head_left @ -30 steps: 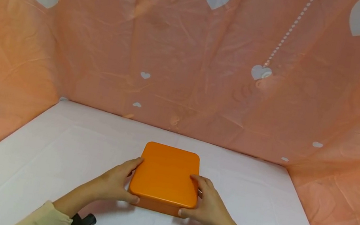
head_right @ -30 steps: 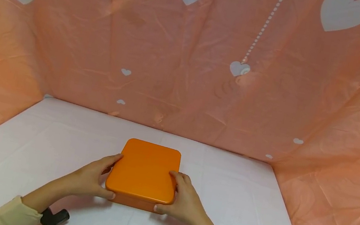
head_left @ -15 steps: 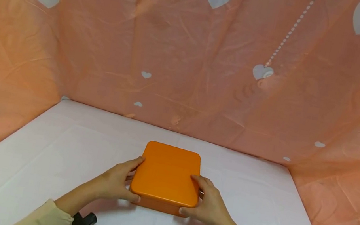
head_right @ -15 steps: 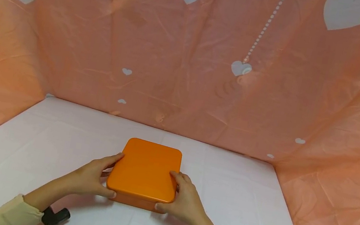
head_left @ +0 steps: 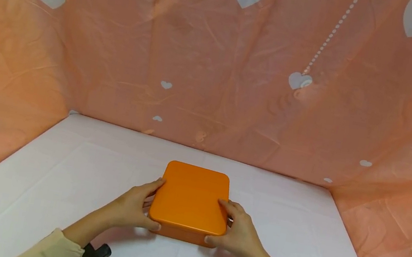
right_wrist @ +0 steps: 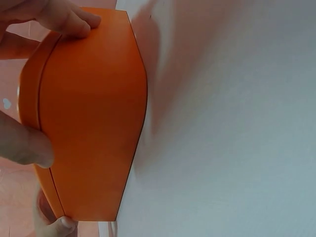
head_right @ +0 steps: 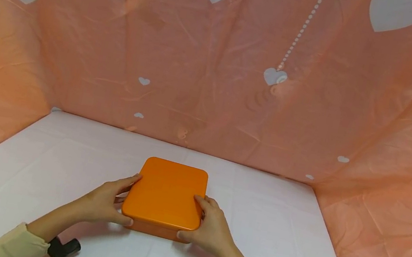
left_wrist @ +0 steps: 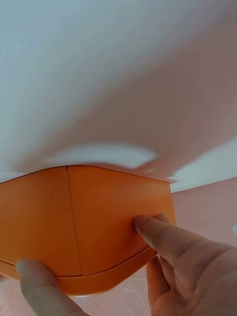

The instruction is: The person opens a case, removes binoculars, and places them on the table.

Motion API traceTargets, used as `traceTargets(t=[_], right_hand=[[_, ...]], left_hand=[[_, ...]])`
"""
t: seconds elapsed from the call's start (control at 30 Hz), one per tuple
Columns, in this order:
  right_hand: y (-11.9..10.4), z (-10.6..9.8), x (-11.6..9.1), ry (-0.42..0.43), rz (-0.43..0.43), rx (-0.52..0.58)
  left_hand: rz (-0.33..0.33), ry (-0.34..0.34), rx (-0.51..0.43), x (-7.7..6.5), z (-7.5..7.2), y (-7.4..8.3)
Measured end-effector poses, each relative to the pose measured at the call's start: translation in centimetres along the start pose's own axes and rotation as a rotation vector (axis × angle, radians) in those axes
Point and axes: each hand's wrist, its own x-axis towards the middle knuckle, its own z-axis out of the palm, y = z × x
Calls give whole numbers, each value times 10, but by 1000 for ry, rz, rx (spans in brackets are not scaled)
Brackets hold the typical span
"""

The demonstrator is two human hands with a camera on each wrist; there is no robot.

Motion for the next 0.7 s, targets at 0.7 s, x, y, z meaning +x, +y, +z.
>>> traceTargets(t=[0.7], right_hand=[[1, -1, 0, -16, 8, 13]], left_hand=[[13, -3, -44, 0, 1, -5]])
